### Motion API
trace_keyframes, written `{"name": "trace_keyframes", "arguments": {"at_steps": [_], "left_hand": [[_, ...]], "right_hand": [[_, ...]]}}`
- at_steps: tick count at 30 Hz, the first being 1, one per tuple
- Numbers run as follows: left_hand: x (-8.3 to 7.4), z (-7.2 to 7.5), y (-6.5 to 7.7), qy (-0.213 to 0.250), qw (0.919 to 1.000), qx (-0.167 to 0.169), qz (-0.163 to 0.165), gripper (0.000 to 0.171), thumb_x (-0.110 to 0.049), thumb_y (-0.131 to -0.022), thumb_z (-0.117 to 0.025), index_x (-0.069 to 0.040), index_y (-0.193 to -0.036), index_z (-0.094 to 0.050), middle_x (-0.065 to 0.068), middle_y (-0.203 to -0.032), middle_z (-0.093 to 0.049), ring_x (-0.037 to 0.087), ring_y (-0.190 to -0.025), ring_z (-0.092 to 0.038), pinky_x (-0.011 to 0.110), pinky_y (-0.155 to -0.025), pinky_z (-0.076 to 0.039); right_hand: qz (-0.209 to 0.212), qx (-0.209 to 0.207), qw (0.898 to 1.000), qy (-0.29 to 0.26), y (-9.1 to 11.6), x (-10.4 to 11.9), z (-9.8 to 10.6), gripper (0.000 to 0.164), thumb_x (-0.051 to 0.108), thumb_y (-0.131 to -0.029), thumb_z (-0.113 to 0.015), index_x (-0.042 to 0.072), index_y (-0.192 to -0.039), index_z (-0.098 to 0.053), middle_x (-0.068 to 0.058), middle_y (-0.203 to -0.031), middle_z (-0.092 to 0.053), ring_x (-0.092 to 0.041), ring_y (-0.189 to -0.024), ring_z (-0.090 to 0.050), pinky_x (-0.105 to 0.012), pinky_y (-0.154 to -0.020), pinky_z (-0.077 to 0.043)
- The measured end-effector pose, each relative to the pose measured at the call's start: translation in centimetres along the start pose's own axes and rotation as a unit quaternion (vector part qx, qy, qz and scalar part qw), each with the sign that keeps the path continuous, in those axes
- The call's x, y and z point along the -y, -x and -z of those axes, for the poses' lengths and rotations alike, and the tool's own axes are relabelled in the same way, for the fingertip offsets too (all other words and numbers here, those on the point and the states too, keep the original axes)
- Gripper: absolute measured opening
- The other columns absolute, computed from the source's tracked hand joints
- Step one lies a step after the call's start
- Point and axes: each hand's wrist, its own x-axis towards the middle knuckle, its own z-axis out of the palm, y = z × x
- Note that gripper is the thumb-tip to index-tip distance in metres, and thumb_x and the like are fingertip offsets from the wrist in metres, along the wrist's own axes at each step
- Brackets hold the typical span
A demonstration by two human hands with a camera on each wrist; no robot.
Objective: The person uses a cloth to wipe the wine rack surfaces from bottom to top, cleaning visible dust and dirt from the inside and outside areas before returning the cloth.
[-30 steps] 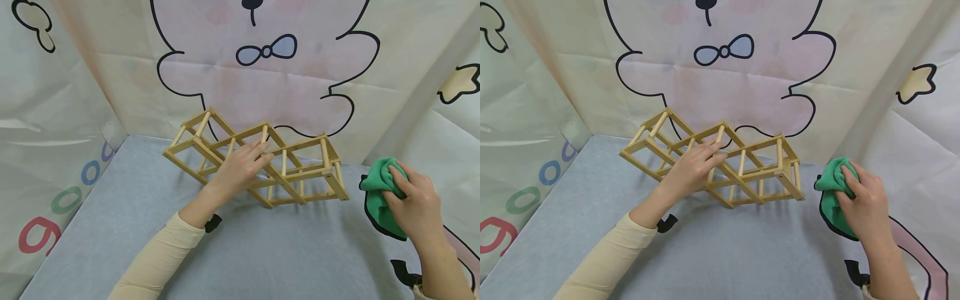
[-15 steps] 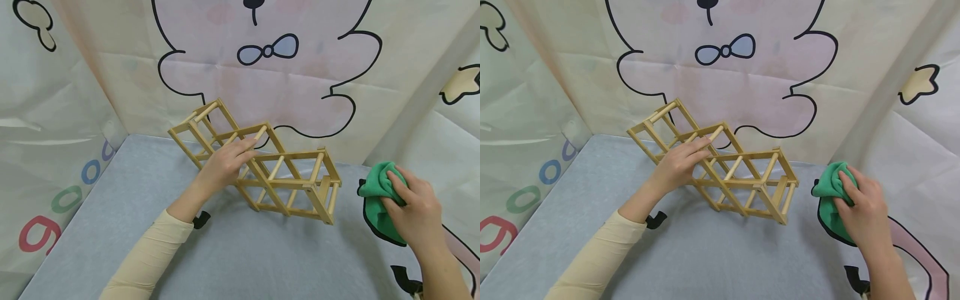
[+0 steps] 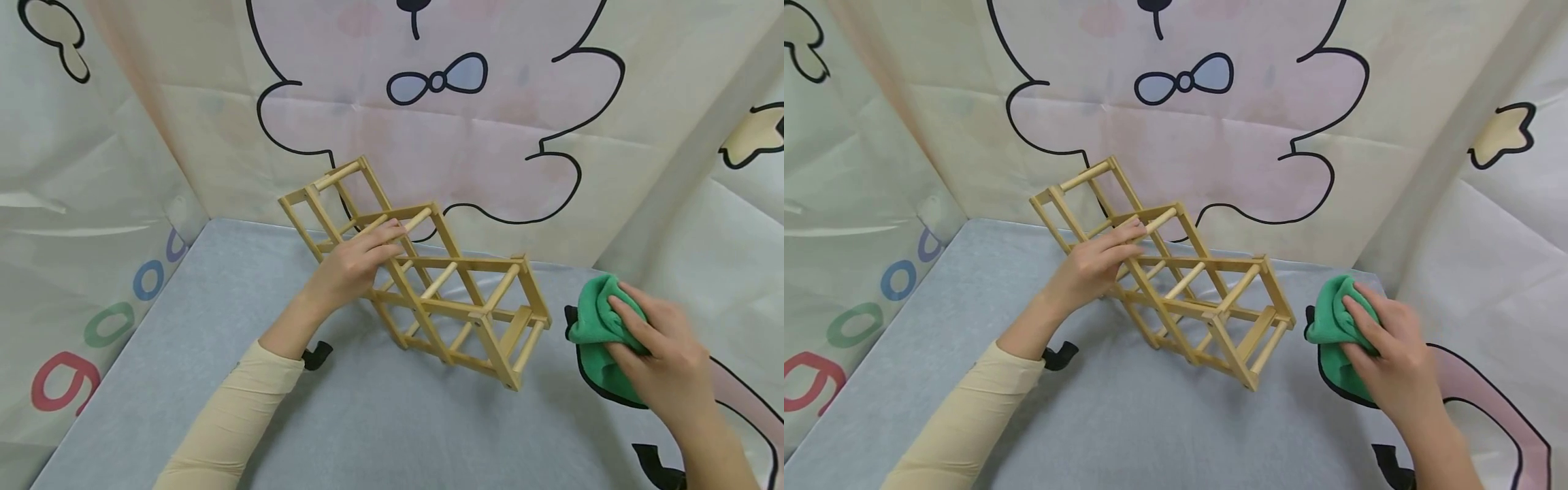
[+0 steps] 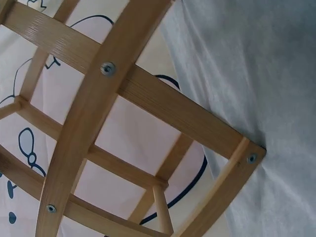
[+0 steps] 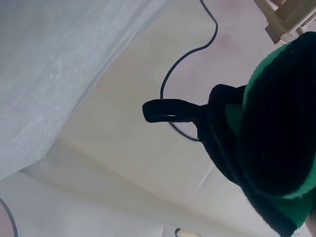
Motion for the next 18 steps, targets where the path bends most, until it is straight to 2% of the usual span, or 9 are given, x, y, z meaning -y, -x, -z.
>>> {"name": "trace_keyframes", "arguments": {"at_steps": [5, 11, 15, 18], "left_hand": [[0.3, 0.0, 0.1, 0.015, 0.9999, -0.007, 0.002, 0.031, 0.027, -0.089, -0.06, 0.002, -0.105, -0.07, 0.021, -0.129, -0.069, 0.039, -0.125, -0.065, 0.032, -0.106, -0.052], [0.2, 0.1, 0.3, 0.008, 0.9998, -0.017, 0.004, 0.031, 0.026, -0.088, -0.062, 0.002, -0.105, -0.071, 0.022, -0.127, -0.07, 0.038, -0.119, -0.068, 0.035, -0.103, -0.055], [-0.1, 0.0, 0.4, -0.032, 0.999, -0.028, -0.012, 0.031, 0.023, -0.088, -0.066, 0.001, -0.109, -0.072, 0.023, -0.124, -0.07, 0.038, -0.113, -0.07, 0.038, -0.099, -0.058], [-0.4, 0.0, 0.4, -0.084, 0.9948, -0.047, -0.034, 0.026, 0.019, -0.09, -0.068, 0.001, -0.109, -0.072, 0.024, -0.122, -0.071, 0.037, -0.108, -0.072, 0.041, -0.094, -0.061]], "right_hand": [[0.043, -0.024, 0.996, -0.071, -0.5, 1.8, -0.7, 0.045, 0.034, -0.106, -0.062, -0.008, -0.111, -0.077, -0.027, -0.121, -0.072, -0.008, -0.131, -0.057, -0.021, -0.109, -0.042], [0.07, -0.012, 0.991, -0.112, -0.7, 3.7, -1.3, 0.04, 0.029, -0.107, -0.063, -0.009, -0.106, -0.077, -0.028, -0.117, -0.072, -0.013, -0.127, -0.06, -0.022, -0.109, -0.045], [0.084, 0.003, 0.987, -0.135, -0.6, 4.4, -1.5, 0.037, 0.026, -0.107, -0.062, -0.008, -0.108, -0.076, -0.027, -0.119, -0.072, -0.015, -0.126, -0.059, -0.021, -0.108, -0.045], [0.094, 0.01, 0.985, -0.144, -0.4, 4.7, -1.8, 0.036, 0.025, -0.108, -0.062, -0.008, -0.108, -0.076, -0.028, -0.119, -0.072, -0.016, -0.126, -0.059, -0.021, -0.108, -0.045]]}}
